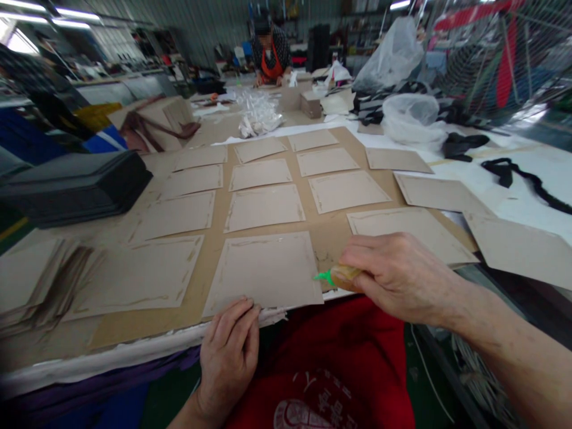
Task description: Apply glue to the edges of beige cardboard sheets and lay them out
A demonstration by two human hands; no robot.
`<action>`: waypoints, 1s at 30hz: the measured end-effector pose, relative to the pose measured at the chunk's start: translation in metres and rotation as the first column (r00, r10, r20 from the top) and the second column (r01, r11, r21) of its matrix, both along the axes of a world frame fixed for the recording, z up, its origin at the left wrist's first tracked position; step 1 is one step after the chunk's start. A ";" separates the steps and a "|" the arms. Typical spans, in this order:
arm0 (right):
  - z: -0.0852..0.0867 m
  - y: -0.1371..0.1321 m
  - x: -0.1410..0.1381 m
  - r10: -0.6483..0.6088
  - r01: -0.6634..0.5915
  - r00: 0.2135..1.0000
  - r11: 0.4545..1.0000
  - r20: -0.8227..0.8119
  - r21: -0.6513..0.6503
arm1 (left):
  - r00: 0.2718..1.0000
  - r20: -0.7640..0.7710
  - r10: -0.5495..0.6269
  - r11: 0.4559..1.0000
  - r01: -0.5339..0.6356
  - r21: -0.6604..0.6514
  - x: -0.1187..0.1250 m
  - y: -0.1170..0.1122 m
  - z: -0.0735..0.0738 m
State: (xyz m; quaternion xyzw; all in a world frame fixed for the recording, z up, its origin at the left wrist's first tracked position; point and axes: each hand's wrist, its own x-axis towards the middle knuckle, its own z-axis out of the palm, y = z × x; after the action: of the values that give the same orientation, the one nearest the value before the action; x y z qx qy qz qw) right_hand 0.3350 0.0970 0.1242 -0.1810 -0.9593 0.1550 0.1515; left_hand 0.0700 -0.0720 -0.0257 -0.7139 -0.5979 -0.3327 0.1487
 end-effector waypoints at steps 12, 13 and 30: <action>0.004 -0.003 0.006 0.080 -0.080 0.997 0.990 -0.005 -0.113 | 1.000 0.021 0.008 1.000 -0.008 -0.005 0.000 -0.001 0.001; 0.005 -0.004 0.007 0.095 -0.094 0.996 0.988 -0.004 -0.121 | 1.000 0.020 0.012 1.000 -0.012 -0.004 0.000 -0.001 0.001; 0.000 0.016 -0.006 -0.004 0.004 0.999 1.000 0.032 -0.025 | 1.000 0.004 0.016 1.000 -0.016 -0.014 0.000 0.000 -0.001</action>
State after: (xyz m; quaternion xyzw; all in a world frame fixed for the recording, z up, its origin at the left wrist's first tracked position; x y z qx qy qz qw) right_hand 0.3289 0.1128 0.1247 -0.1873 -0.9592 0.1640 0.1342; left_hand 0.0696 -0.0721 -0.0267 -0.7095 -0.6061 -0.3289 0.1451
